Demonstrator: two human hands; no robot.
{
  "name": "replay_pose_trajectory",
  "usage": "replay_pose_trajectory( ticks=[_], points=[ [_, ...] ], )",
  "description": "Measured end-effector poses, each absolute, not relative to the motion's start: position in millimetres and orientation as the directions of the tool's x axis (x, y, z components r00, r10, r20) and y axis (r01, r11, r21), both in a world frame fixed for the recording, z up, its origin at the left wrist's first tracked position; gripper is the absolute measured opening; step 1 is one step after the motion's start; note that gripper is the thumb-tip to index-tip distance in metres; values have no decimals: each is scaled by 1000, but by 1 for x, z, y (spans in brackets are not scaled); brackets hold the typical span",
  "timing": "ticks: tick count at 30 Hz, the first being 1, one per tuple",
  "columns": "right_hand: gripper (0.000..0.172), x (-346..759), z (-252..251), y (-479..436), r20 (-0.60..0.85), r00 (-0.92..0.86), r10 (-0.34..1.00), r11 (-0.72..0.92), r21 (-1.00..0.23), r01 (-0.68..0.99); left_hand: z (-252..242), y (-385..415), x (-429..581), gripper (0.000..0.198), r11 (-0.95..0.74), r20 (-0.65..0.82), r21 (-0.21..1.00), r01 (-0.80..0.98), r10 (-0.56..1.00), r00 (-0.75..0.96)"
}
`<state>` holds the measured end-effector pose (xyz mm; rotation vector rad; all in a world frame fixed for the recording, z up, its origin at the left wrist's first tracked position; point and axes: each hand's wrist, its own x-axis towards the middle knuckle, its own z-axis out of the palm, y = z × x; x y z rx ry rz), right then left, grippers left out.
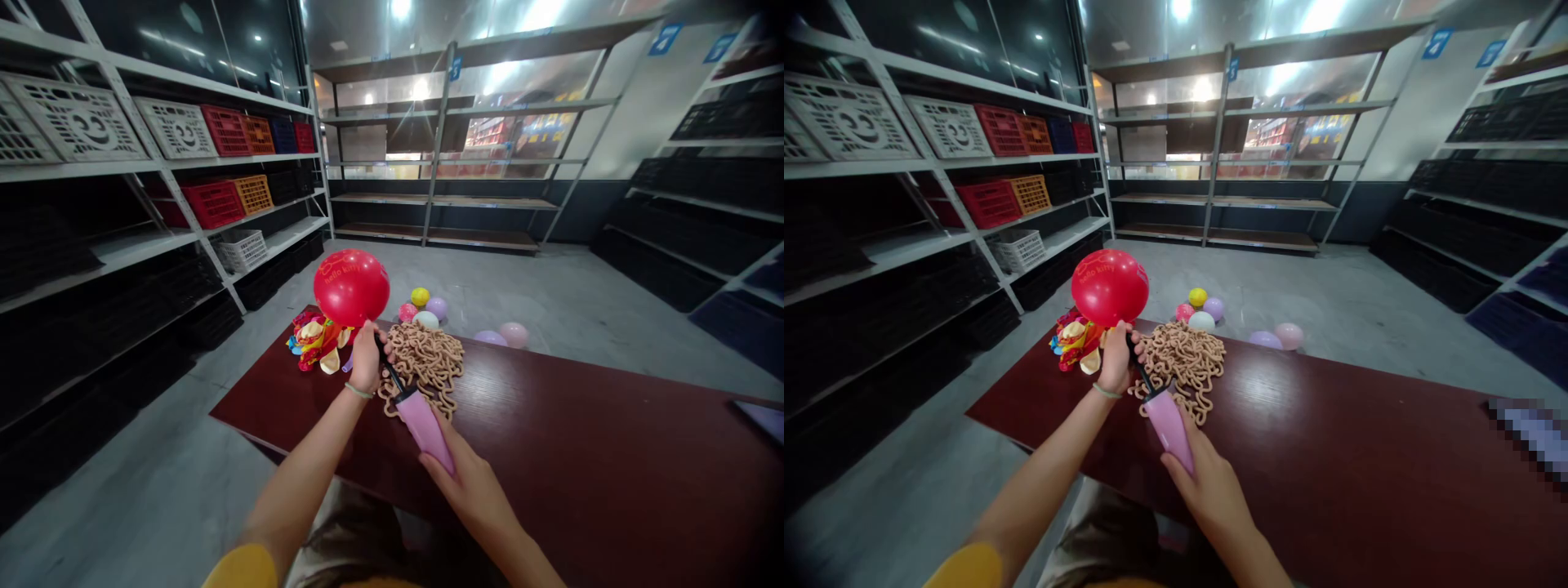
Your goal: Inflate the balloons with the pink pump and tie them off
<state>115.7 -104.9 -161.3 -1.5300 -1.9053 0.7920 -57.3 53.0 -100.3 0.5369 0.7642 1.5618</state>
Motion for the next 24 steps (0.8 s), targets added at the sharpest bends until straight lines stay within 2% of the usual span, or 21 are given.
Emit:
replay_pose_trajectory(
  ticks=[3, 12, 19, 24],
  points=[
    [63, 136, -169, -122, 79, -197, 977, 188, -749, 635, -88, 69, -66, 29, -94, -5, 753, -651, 989, -147],
    [61, 139, -164, -119, 28, -153, 988, 123, -740, 661, -96, 65, -57, 31, -107, -22, 705, -701, 985, -172],
    [63, 105, -148, -83, 9, -153, 988, 99, -801, 590, -122, 39, -38, 32, -30, -62, 729, -684, 992, -109],
    [67, 112, -156, -95, 6, -206, 979, 122, -821, 558, -115, 50, -53, 32, -14, -53, 728, -685, 996, -77]
  ],
)
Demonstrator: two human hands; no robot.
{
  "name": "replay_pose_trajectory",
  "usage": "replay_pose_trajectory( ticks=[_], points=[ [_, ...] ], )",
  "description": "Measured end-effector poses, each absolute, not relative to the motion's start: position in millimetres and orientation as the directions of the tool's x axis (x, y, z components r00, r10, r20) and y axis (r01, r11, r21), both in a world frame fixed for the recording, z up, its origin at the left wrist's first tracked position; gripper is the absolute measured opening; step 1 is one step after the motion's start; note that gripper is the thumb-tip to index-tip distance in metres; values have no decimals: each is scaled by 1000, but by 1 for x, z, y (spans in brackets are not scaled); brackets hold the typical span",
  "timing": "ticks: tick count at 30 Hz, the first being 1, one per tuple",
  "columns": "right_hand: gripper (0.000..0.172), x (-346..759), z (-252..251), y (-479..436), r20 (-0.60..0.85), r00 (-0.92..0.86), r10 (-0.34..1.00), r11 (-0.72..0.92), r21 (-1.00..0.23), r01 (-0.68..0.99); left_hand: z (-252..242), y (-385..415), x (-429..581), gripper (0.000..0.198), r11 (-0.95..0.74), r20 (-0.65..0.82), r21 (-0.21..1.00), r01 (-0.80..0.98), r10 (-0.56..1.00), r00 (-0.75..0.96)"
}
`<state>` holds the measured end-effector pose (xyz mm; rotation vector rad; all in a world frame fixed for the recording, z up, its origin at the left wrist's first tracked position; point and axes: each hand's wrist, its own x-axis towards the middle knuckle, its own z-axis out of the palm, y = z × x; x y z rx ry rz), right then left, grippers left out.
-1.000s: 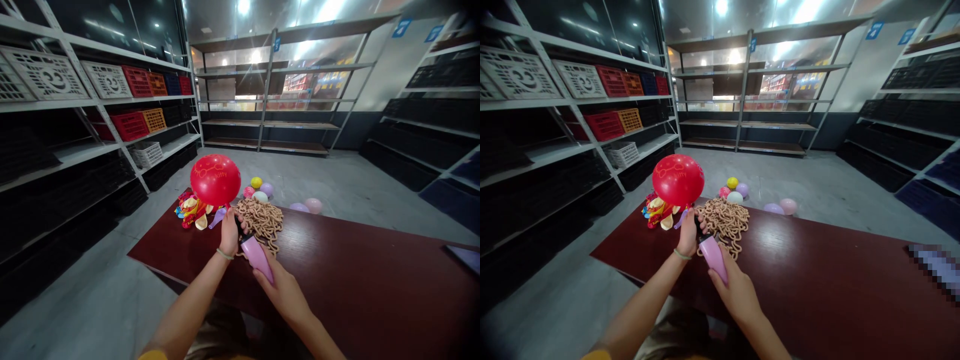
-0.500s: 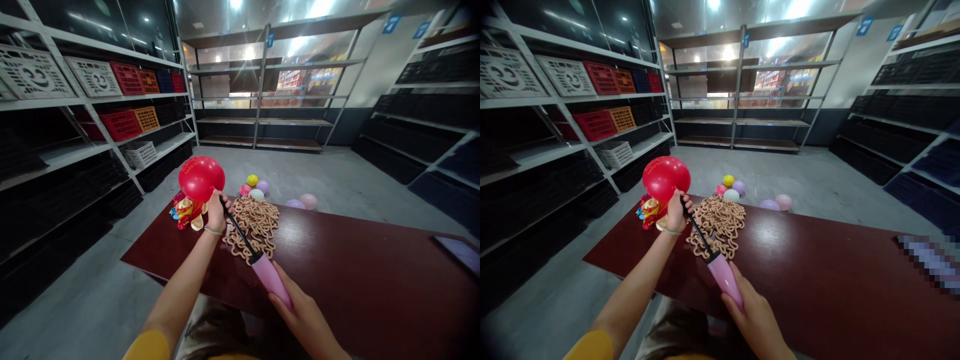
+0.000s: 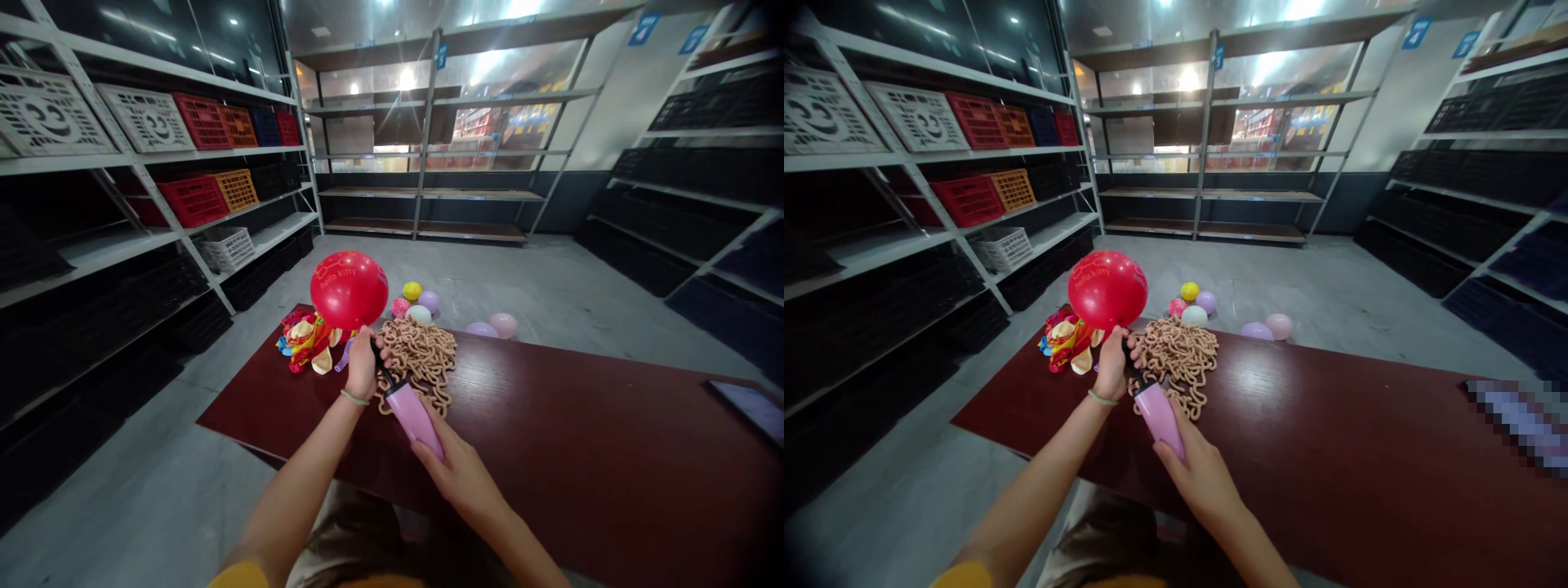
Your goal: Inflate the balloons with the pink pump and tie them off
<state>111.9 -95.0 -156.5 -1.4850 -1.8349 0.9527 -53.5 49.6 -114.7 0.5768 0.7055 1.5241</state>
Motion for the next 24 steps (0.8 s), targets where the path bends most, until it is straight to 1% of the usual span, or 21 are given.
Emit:
replay_pose_trajectory(
  ticks=[5, 7, 10, 12, 16, 19, 24],
  points=[
    [62, 138, -163, -124, 27, -229, 973, 144, -845, 515, -96, 71, -75, 29, -56, -58, 712, -699, 989, -138],
    [62, 144, -163, -130, 9, -233, 972, 129, -854, 503, -90, 76, -79, 28, -71, -55, 696, -714, 987, -151],
    [61, 145, -164, -127, -23, -216, 976, 95, -850, 519, -89, 75, -75, 29, -95, -20, 666, -740, 989, -145],
    [61, 141, -165, -118, -19, -202, 979, 90, -850, 518, -93, 68, -67, 31, -93, -5, 659, -747, 992, -127],
    [62, 125, -162, -93, -21, -171, 985, 66, -872, 484, -109, 45, -47, 35, -28, -27, 682, -731, 998, -64],
    [62, 112, -154, -82, -26, -184, 983, 62, -886, 459, -119, 34, -41, 34, 4, -56, 695, -719, 997, -48],
    [67, 107, -155, -91, 20, -252, 967, 144, -863, 484, -109, 41, -61, 34, -58, -18, 717, -695, 995, -102]
  ],
)
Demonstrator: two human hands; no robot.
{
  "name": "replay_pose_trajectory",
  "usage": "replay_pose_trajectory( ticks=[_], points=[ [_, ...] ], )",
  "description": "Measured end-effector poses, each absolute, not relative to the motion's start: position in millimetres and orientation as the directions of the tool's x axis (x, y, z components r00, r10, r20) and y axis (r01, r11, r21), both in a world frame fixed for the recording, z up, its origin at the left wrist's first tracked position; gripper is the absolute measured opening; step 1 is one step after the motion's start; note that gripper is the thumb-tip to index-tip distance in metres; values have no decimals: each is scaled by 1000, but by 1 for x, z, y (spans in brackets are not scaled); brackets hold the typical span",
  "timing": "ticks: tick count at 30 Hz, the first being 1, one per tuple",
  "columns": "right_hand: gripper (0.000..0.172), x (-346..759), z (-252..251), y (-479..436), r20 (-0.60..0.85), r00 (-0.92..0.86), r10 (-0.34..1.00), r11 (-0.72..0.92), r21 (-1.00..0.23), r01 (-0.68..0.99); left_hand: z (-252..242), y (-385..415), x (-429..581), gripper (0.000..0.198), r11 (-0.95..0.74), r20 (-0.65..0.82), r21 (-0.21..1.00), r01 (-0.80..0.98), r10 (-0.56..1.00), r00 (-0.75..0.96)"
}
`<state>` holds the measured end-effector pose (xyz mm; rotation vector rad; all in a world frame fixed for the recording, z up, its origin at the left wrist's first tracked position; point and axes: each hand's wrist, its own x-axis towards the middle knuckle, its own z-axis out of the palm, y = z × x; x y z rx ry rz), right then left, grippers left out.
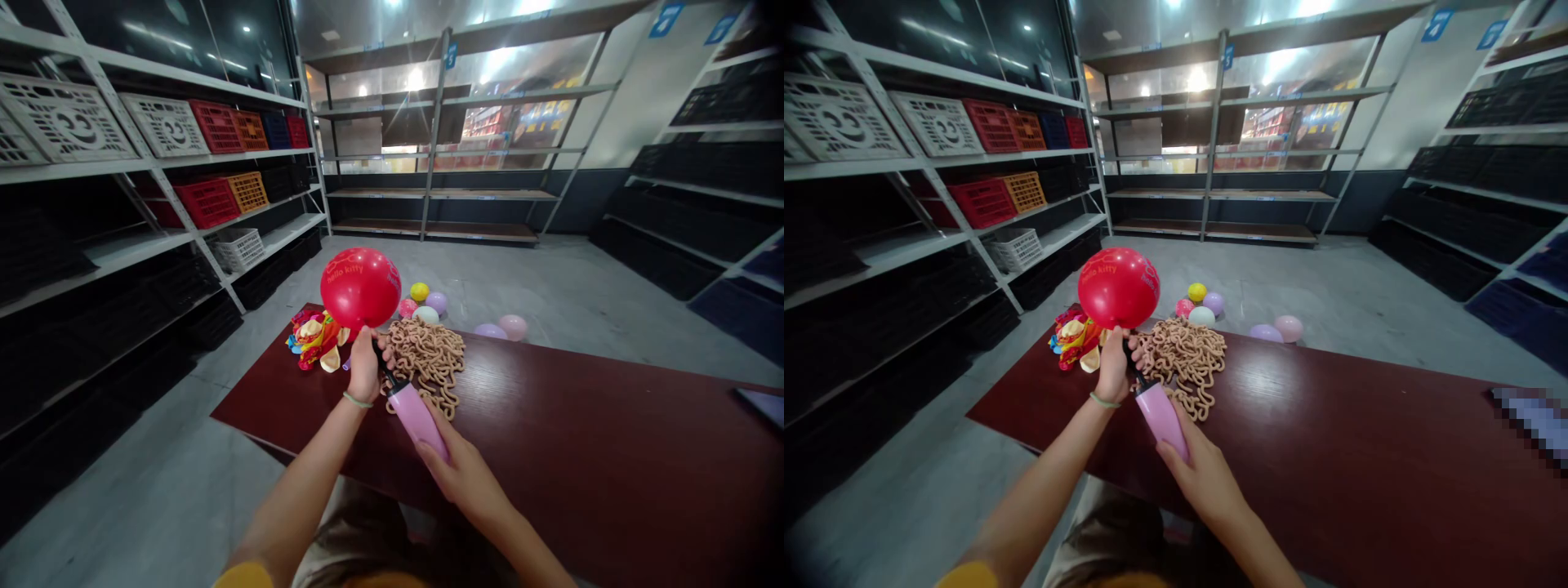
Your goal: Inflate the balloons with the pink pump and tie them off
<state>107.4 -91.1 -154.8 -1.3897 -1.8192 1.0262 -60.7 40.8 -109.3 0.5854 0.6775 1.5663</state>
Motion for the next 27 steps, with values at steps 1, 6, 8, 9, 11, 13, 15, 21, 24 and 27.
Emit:
replay_pose_trajectory(
  ticks=[1, 6, 8, 9, 11, 13, 15, 21, 24, 27],
  points=[
    [68, 110, -157, -96, 18, -262, 965, 151, -855, 496, -105, 45, -67, 32, -74, -18, 720, -690, 992, -125],
    [66, 133, -165, -121, -10, -270, 963, 150, -810, 567, -85, 72, -93, 26, -107, -21, 723, -682, 984, -176],
    [65, 140, -164, -127, -10, -267, 964, 154, -796, 586, -83, 79, -97, 26, -111, -14, 721, -684, 985, -175],
    [64, 141, -164, -127, -10, -266, 964, 156, -789, 594, -83, 80, -98, 26, -115, -11, 716, -688, 984, -176],
    [63, 141, -162, -125, -10, -255, 967, 153, -778, 609, -85, 79, -96, 27, -124, -7, 697, -707, 984, -180],
    [62, 137, -161, -118, -5, -244, 970, 151, -773, 616, -89, 72, -90, 27, -136, -6, 678, -723, 982, -189],
    [63, 129, -160, -108, 4, -238, 971, 152, -781, 606, -95, 62, -81, 28, -138, -5, 674, -725, 981, -192],
    [64, 100, -153, -83, 24, -219, 975, 141, -833, 535, -119, 35, -56, 33, -64, -24, 715, -697, 993, -116],
    [66, 98, -157, -85, 30, -222, 975, 142, -849, 509, -122, 34, -54, 33, -44, -5, 741, -671, 998, -70],
    [68, 108, -167, -97, 30, -236, 971, 150, -848, 509, -116, 41, -61, 33, -56, 11, 750, -658, 997, -73]
  ],
)
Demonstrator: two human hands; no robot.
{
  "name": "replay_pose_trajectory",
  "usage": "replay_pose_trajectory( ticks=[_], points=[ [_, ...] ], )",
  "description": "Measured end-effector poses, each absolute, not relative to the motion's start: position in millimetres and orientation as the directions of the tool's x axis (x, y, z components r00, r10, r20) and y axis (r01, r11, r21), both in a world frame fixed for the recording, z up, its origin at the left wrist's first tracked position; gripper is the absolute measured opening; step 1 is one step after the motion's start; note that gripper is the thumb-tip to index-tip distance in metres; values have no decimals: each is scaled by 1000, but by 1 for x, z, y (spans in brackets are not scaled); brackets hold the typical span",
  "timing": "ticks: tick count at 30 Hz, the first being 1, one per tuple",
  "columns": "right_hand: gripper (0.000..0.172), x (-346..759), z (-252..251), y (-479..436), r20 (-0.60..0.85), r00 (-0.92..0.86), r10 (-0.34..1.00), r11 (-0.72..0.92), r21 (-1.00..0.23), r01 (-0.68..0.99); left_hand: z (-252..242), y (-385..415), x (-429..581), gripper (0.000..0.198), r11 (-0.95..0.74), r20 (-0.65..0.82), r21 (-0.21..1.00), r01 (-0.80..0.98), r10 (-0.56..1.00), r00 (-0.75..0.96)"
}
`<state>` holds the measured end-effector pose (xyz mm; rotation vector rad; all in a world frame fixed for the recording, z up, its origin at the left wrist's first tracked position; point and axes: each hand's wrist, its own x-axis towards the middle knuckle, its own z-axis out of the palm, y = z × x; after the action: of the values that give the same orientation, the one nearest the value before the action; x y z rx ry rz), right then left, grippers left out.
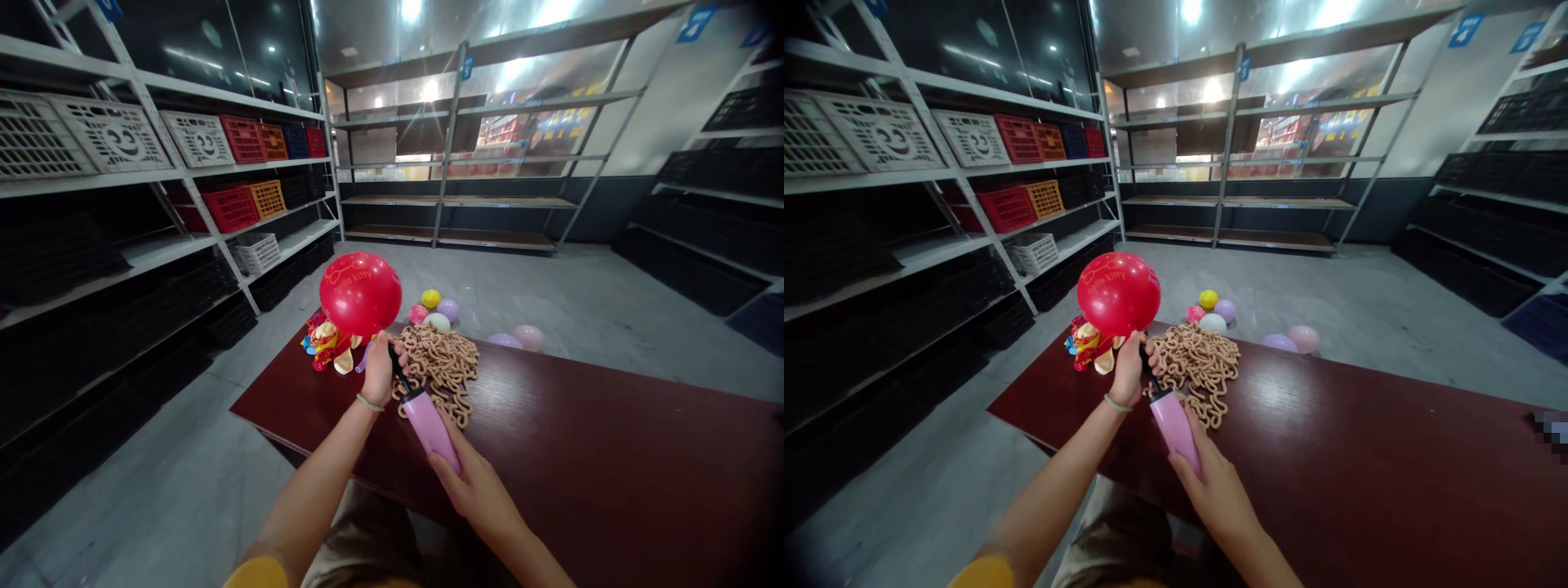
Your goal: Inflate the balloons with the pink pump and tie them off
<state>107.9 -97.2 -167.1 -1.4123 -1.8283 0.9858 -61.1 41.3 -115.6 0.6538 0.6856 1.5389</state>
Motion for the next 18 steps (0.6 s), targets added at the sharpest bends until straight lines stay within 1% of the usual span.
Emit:
replay_pose_trajectory(
  ticks=[4, 8, 11, 14, 18],
  points=[
    [65, 124, -175, -119, 30, -263, 964, 171, -829, 532, -102, 57, -75, 30, -81, -6, 731, -678, 992, -125],
    [64, 132, -175, -131, 4, -253, 967, 151, -810, 566, -96, 66, -84, 26, -103, -14, 720, -687, 987, -162],
    [65, 133, -174, -126, -28, -256, 966, 133, -798, 588, -99, 62, -82, 25, -133, -2, 708, -693, 982, -191],
    [66, 128, -169, -113, -46, -264, 963, 124, -797, 591, -107, 50, -73, 27, -126, -19, 702, -701, 981, -195],
    [66, 110, -158, -92, -11, -249, 968, 137, -812, 567, -116, 32, -58, 31, -78, -45, 706, -704, 987, -154]
  ],
)
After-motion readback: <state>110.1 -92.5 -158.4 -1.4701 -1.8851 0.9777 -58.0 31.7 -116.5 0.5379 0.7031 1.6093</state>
